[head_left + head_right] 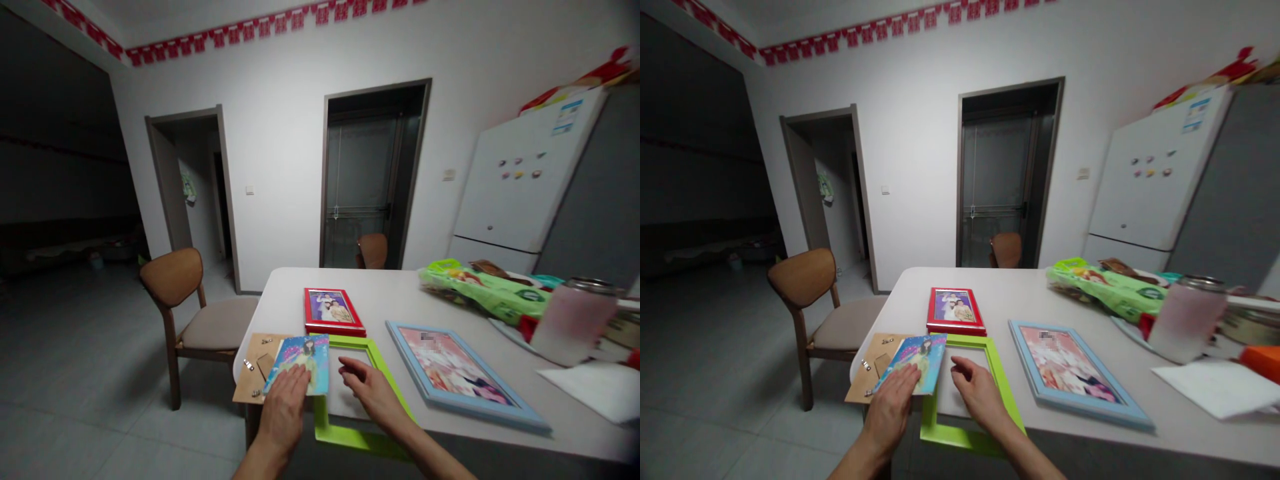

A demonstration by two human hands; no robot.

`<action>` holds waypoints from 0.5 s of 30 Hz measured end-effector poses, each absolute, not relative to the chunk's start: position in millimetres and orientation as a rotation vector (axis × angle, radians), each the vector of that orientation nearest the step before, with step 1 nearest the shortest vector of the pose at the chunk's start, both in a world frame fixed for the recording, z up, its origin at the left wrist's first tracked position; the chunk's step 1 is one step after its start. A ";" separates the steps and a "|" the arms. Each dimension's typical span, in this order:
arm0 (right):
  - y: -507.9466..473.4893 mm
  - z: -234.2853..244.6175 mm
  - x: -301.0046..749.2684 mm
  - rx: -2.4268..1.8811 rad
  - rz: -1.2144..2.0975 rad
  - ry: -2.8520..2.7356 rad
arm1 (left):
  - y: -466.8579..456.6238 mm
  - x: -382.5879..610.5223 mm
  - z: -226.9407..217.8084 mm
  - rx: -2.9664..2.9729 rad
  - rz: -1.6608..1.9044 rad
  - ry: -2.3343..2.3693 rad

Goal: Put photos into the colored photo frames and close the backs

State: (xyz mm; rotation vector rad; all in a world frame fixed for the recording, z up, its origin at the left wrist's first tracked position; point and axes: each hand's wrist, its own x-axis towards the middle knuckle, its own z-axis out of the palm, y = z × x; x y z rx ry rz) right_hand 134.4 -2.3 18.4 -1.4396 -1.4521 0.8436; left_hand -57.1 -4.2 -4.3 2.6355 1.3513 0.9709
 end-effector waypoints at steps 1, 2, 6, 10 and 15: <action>-4.5 21.7 134.5 -1.416 0.893 -1.408 | -2.2 -60.2 4.1 2.583 1.101 1.325; -6.9 24.6 133.8 -1.389 0.944 -1.366 | -0.7 -62.5 13.0 2.498 1.232 1.303; -14.6 27.3 122.0 -1.262 1.235 -1.133 | -2.1 -53.3 41.7 1.867 1.653 1.292; -15.0 21.0 112.4 -1.006 1.467 -0.780 | -11.4 -16.8 41.9 1.123 1.670 0.919; -6.2 25.2 139.6 -0.887 1.266 -0.583 | -14.3 7.5 21.9 0.859 1.469 0.681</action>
